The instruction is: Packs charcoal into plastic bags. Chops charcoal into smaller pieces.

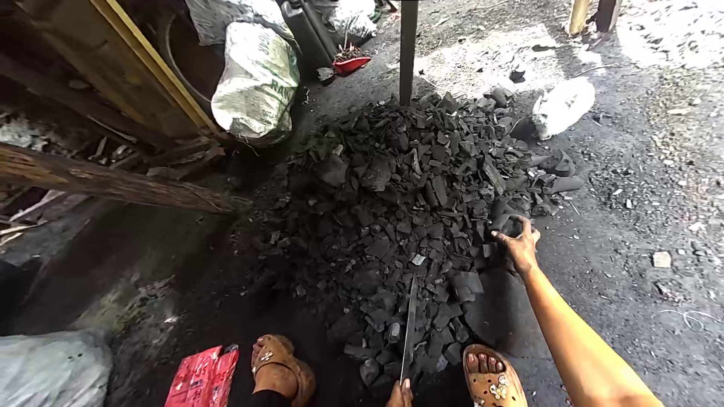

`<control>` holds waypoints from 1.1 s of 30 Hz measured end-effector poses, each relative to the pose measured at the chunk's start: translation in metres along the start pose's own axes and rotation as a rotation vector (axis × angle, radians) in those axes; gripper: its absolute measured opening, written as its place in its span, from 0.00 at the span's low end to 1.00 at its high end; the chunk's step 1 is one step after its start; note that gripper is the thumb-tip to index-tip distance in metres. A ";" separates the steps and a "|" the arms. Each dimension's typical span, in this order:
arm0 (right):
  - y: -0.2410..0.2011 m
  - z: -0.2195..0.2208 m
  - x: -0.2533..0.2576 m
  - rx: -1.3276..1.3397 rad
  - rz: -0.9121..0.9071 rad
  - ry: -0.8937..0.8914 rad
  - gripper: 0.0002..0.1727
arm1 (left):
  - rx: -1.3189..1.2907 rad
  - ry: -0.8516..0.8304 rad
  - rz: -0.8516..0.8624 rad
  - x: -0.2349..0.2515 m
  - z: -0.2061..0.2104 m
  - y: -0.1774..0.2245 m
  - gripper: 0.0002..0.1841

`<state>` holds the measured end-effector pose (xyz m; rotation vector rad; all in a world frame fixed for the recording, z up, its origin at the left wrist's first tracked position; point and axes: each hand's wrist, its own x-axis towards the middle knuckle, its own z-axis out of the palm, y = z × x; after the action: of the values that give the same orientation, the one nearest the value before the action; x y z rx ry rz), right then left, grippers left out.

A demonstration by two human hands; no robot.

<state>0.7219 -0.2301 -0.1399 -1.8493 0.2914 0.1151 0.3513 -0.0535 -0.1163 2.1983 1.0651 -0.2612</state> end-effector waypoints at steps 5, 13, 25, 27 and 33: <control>-0.021 -0.016 -0.033 0.065 -0.196 -0.324 0.38 | -0.133 0.099 0.168 -0.018 0.007 0.009 0.20; 0.026 -0.063 -0.088 0.234 0.041 -0.222 0.56 | 0.271 -0.050 0.305 -0.011 0.019 0.036 0.21; 0.029 -0.054 -0.117 -0.376 -0.198 -0.403 0.35 | -0.002 -0.067 0.083 -0.048 0.020 0.034 0.21; 0.031 -0.050 -0.122 -0.380 -0.175 -0.366 0.39 | -0.043 -0.065 0.141 -0.045 0.023 0.044 0.20; 0.049 -0.049 -0.137 -0.226 -0.160 -0.281 0.38 | -0.197 0.192 0.647 -0.026 -0.007 0.142 0.14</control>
<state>0.5738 -0.2704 -0.1400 -2.0420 -0.0679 0.3045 0.4412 -0.1278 -0.0310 2.2817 0.4011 0.3329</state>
